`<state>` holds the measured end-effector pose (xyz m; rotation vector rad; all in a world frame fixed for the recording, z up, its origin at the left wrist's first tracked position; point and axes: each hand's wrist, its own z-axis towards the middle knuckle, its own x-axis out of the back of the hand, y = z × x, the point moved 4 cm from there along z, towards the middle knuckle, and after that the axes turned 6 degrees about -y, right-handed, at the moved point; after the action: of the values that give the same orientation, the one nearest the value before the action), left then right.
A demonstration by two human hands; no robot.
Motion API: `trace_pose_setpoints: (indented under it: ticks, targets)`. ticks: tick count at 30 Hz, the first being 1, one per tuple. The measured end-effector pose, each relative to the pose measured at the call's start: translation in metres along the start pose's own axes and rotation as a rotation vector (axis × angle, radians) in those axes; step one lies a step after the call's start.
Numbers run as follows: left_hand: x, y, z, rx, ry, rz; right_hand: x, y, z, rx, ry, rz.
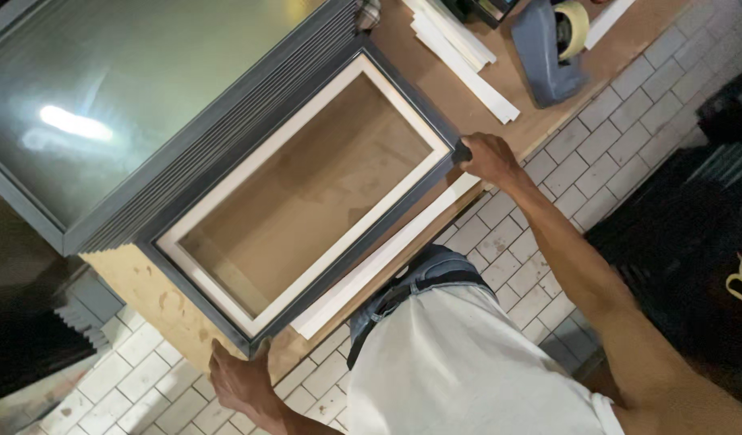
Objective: The person assembles a picture frame by placing white plastic strips along the inner edges of a gray frame, pressing them into place, and wiping the surface with a cloth. The person repeatedly adjusts and secures the strips around the frame perimeter.
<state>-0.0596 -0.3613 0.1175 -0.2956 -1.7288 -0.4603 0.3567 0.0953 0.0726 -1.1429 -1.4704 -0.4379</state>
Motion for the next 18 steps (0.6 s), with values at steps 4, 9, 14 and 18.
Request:
trace_pose_setpoints:
  ticks: [4, 9, 14, 18]
  targets:
    - [0.020, 0.048, -0.001, -0.248, 0.194, -0.177, 0.016, 0.008, -0.032, 0.057, 0.311, 0.067]
    - [0.017, 0.119, -0.009, -0.548, 0.155, -0.372, 0.023, 0.049, -0.055, -0.152, 0.232, 0.304]
    - [0.018, 0.182, -0.022, -0.711, 0.078, -0.422, 0.035, 0.075, -0.030, -0.085, 0.238, 0.210]
    - [0.014, 0.221, -0.028, -0.682, 0.095, -0.439, 0.041, 0.083, 0.013, 0.005, 0.258, 0.116]
